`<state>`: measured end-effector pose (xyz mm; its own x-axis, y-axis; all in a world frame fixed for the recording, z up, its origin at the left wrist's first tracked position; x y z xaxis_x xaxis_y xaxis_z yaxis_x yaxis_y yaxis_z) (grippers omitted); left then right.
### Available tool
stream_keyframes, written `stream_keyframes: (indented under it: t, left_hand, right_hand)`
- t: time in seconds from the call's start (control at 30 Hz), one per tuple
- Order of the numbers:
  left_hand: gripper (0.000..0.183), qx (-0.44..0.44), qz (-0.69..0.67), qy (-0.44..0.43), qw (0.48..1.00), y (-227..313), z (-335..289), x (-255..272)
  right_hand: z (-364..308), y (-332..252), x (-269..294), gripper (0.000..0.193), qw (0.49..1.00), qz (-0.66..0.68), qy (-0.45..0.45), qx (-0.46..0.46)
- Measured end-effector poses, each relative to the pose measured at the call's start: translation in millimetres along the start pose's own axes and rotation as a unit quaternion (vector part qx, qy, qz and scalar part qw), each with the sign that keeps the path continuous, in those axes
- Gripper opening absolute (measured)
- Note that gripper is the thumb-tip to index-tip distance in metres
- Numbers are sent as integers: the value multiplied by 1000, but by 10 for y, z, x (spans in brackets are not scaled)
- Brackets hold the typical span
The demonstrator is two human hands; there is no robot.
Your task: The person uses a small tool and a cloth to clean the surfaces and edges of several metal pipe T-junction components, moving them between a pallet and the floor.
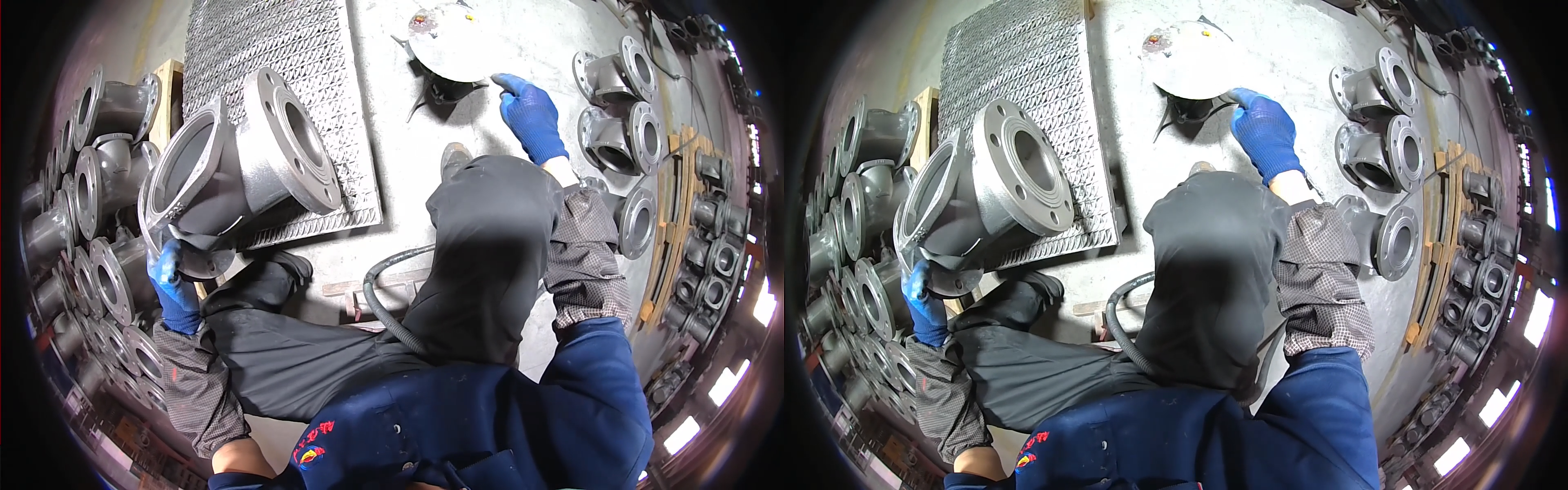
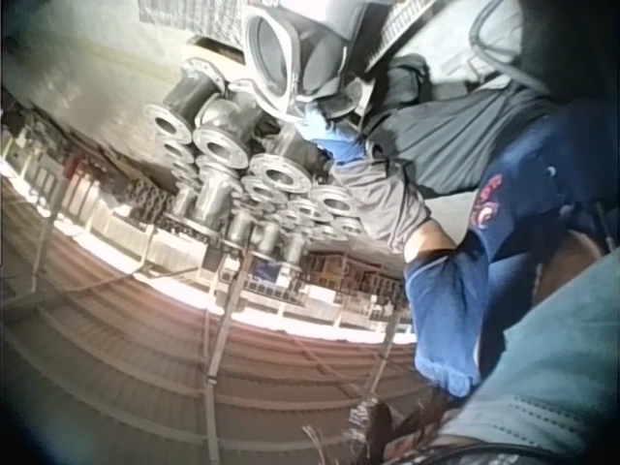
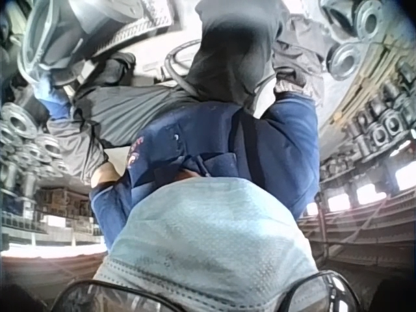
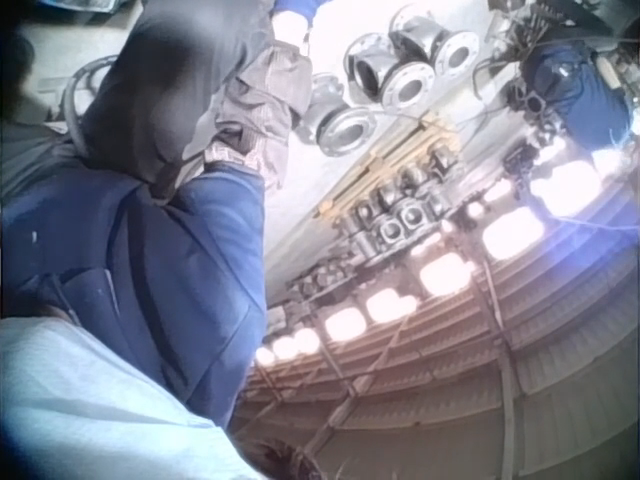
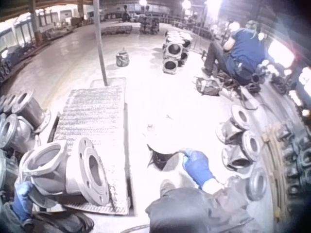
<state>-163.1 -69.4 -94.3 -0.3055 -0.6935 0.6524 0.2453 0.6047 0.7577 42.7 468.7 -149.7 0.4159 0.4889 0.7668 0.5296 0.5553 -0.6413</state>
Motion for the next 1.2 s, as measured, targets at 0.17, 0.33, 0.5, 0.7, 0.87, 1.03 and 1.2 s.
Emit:
stream_keyframes:
  t: [0.17, 0.33, 0.5, 0.7, 0.87, 1.03, 1.2]
  left_hand:
    - [44, 2, 14, 21, 1000, -104, -6, 31]
    - [46, -4, 18, 13, 1000, -30, -6, 14]
    - [40, -41, 83, -5, 996, -29, -18, 47]
    - [42, 17, 32, -8, 999, -94, -17, 67]
    - [45, 46, -4, -15, 999, -223, -20, 79]
    - [46, 19, 32, -23, 999, -136, -8, 47]
    - [31, -4, 6, 4, 1000, -17, -22, 33]
  right_hand:
    - [-5, 65, -33, 33, 1000, 7, -9, -30]
    - [-36, 212, -120, 32, 1000, 15, 24, 12]
    - [-58, 419, -286, 31, 991, 94, 89, 38]
    - [-83, 466, -423, 40, 999, -42, -20, 15]
    - [-164, 260, -218, 45, 994, -103, -13, 31]
    - [-76, 66, -49, 42, 991, -120, -17, 46]
    - [-50, -6, -29, 42, 987, -149, 2, 59]
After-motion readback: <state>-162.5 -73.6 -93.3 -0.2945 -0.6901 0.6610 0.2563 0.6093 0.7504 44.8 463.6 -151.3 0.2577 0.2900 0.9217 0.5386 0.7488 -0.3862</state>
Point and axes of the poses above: each hand's wrist, its own z-axis towards the middle knuckle, its own x-axis out of the back of the hand, y = z × x, the point moved 5 cm from there along z, towards the middle knuckle, and after that the axes turned 13 degrees about z, right-handed, at the moved point
